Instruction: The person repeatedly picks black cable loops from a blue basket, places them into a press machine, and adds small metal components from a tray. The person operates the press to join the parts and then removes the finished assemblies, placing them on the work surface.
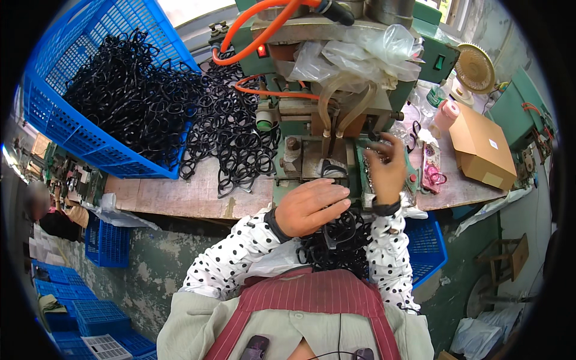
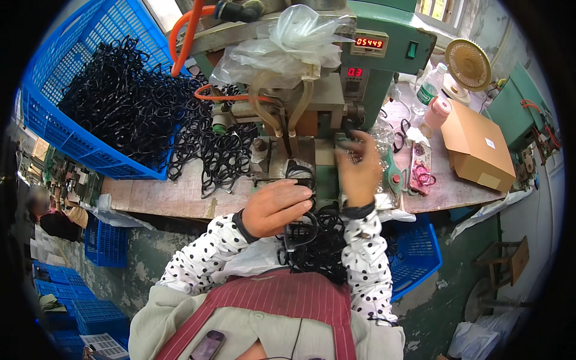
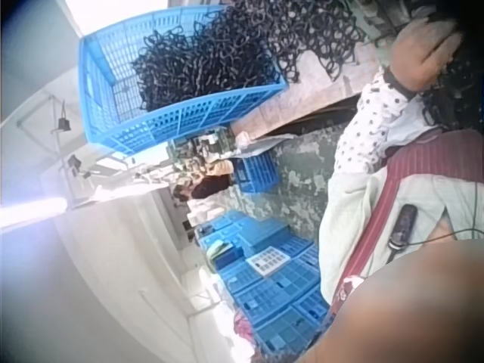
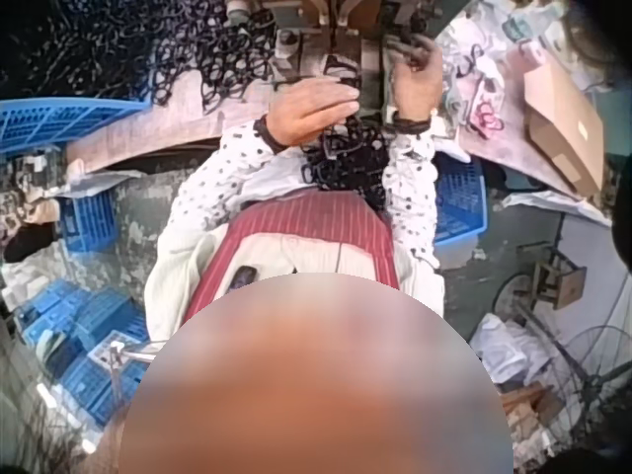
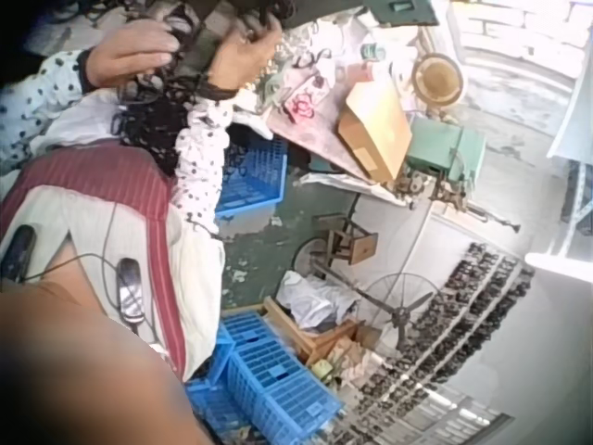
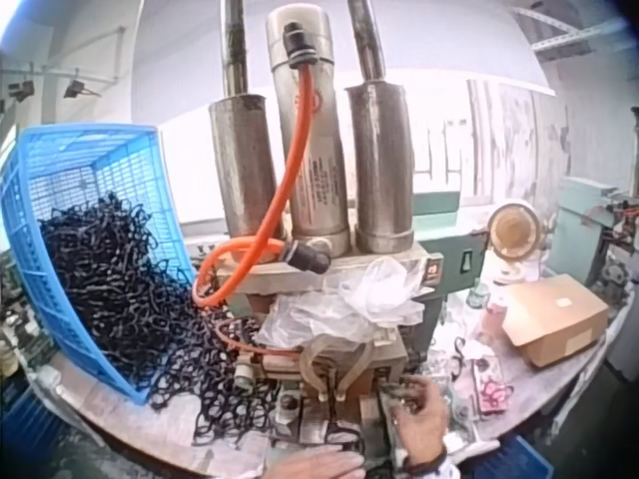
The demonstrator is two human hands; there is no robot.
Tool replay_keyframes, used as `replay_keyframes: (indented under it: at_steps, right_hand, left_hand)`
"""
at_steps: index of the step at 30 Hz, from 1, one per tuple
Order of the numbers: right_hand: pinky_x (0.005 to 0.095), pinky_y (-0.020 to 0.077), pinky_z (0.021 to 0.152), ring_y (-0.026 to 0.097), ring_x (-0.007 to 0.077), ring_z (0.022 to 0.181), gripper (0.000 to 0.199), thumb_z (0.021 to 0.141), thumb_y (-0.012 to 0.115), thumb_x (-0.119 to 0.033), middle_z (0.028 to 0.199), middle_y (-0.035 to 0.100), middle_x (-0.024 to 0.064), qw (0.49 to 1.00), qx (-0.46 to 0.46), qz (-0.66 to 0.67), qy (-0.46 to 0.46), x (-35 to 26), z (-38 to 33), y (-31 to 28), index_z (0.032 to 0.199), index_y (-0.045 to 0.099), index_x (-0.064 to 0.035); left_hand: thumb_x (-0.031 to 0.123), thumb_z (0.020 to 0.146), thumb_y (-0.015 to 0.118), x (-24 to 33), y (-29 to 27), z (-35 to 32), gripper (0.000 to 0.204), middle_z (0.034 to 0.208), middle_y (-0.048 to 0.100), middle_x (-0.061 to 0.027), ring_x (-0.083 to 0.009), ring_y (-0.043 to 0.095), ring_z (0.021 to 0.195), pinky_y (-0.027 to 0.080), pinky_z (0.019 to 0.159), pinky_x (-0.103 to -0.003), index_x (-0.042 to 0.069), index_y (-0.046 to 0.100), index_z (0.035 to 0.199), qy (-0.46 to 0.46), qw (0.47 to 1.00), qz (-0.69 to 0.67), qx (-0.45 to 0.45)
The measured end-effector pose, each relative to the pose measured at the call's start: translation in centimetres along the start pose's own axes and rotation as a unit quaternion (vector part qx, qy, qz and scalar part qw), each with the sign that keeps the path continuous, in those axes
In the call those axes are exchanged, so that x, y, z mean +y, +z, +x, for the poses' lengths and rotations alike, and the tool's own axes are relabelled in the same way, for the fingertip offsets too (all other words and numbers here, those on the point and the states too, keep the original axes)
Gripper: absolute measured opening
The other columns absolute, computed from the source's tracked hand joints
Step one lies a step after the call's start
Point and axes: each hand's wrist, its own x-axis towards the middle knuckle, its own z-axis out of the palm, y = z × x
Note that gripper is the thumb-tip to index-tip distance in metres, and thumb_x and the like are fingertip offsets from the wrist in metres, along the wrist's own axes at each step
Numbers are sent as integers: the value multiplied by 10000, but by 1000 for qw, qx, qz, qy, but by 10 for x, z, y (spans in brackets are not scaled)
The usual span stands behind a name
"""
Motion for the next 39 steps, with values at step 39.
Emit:
replay_keyframes:
  at_steps: [39]
  right_hand:
    - [354, 507, 675, 645, 266, 736, 115, 826, 713, -87, 828, 693, 99, 978, 105, -162, -73, 98, -21, -38, 940, 723, -104]
  left_hand:
    - [415, 777, 667, -220, -79, -140, 376, 746, 689, -129, -282, 656, 750, 489, 733, -376, 41, 708, 763, -706, 689, 163, 20]
